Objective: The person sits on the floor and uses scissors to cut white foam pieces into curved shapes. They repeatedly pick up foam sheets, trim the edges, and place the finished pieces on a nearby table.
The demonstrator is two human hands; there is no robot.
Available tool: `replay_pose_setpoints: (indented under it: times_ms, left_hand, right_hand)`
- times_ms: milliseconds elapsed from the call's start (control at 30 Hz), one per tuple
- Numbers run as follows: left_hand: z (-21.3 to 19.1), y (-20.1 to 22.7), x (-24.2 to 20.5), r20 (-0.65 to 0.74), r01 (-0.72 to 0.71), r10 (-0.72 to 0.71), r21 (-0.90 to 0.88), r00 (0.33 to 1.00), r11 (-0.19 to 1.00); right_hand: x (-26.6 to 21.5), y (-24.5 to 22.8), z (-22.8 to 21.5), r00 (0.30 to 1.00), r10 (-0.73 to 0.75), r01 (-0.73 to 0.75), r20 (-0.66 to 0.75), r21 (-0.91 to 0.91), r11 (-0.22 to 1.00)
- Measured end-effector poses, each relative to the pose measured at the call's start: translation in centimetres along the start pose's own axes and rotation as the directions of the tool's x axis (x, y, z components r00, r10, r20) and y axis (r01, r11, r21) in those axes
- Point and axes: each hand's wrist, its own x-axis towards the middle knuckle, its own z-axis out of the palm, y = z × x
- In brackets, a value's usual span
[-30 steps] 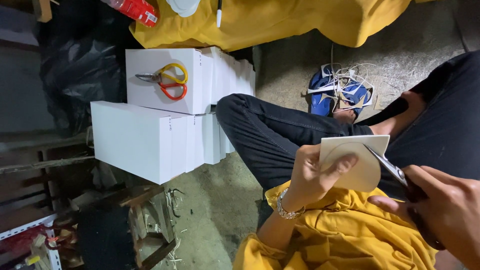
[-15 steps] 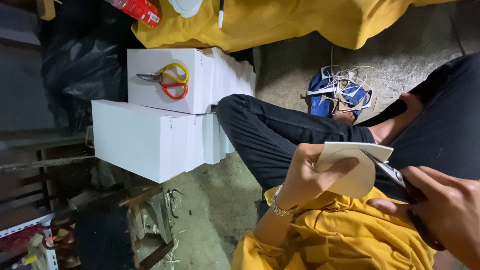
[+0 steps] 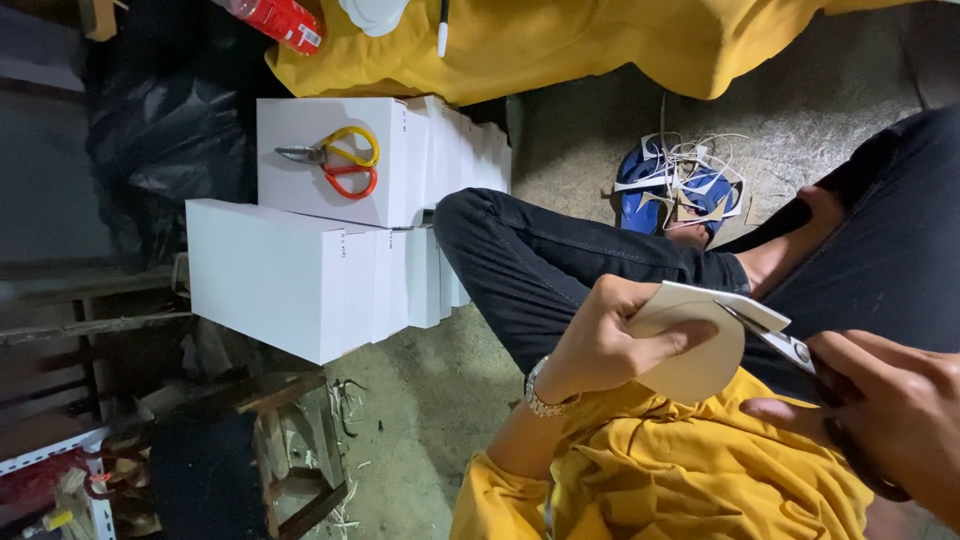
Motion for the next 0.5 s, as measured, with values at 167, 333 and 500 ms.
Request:
replay_pose_setpoints:
  times_ms: [167, 333, 500]
  left_hand:
    - [-0.1, 0.8, 0.4, 0.076, 0.060, -0.053, -0.084, 0.996, 0.995]
    - [-0.9, 0.9, 0.7, 0.115, 0.060, -0.058, -0.016, 0.992, 0.998]
    - [-2.0, 1.3, 1.1, 0.190, 0.066, -0.075, 0.054, 0.979, 0.996]
  right_hand:
    - [0.6, -0.5, -0.7, 0.996, -0.030, 0.039, -0.084, 0.099, 0.994]
    - [0.6, 0.0, -0.6, 0.999, 0.006, -0.003, -0.036, 0.084, 0.996]
    - [0.6, 0.8, -0.5, 0.999, 0.009, -0.007, 0.052, -0.036, 0.999]
